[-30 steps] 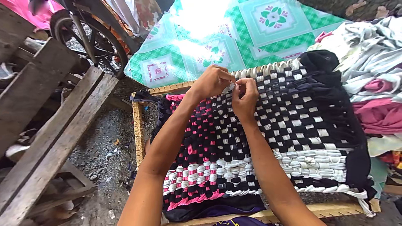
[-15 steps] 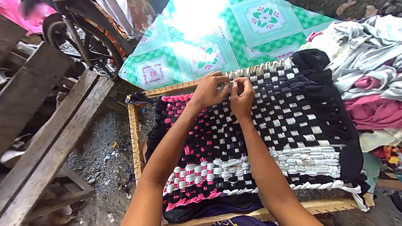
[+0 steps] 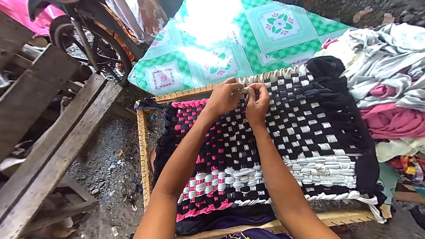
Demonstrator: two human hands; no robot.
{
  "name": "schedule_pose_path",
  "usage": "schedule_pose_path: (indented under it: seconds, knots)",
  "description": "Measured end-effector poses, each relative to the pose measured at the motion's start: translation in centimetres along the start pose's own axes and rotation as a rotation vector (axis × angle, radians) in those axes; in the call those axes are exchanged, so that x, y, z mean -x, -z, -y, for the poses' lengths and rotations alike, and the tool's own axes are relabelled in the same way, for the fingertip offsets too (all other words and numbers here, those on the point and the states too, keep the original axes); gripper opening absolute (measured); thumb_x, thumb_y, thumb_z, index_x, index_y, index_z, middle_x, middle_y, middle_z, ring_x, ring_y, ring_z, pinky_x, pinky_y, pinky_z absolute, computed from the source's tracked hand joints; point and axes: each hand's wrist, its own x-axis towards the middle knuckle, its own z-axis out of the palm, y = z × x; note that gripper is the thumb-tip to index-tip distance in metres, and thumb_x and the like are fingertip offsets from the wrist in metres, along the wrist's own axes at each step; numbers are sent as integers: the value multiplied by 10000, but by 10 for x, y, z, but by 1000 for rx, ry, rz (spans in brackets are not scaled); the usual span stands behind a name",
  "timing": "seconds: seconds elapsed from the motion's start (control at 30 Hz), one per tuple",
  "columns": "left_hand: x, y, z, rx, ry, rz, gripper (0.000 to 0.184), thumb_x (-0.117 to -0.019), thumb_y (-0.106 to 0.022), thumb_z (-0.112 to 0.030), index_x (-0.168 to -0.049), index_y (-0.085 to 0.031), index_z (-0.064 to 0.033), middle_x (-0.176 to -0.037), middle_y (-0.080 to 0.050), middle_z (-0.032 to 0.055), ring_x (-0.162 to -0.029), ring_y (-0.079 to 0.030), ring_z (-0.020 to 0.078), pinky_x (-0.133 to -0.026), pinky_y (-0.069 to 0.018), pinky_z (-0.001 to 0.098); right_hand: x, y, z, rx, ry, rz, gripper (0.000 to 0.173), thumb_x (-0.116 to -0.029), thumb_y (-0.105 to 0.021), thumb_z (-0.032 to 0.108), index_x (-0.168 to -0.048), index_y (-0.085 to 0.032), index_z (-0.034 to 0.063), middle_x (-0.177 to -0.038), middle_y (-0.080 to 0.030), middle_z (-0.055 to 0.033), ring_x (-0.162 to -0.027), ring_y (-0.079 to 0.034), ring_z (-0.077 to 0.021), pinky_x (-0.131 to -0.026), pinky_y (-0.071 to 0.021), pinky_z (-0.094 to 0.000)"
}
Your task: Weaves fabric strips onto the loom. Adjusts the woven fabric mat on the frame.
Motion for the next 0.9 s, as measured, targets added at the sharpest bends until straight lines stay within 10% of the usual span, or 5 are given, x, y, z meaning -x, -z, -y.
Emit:
schedule_pose_path:
  seconds: [0.37, 0.9]
  knots:
    - [-6, -10, -5, -27, 176, -137, 195, -934, -601, -109, -966, -785, -53, -895, -669, 94, -799, -659, 217, -733, -562, 422, -2, -2, -6, 74, 50, 38, 272, -967, -723, 256, -1119, -678, 35, -999, -686, -66, -828, -651, -122, -739, -567, -281]
    - [15, -7, -1, 37, 175, -79, 262, -961, -670, -200, -1191, -759, -112, -1076, -713, 91, -976, -697, 228, -871, -580, 461, 1, -4, -2, 130, 41, 56, 167, -1000, -584, 141, -1108, -646, 30, -903, -679, -49, -780, -668, -107, -716, -585, -292]
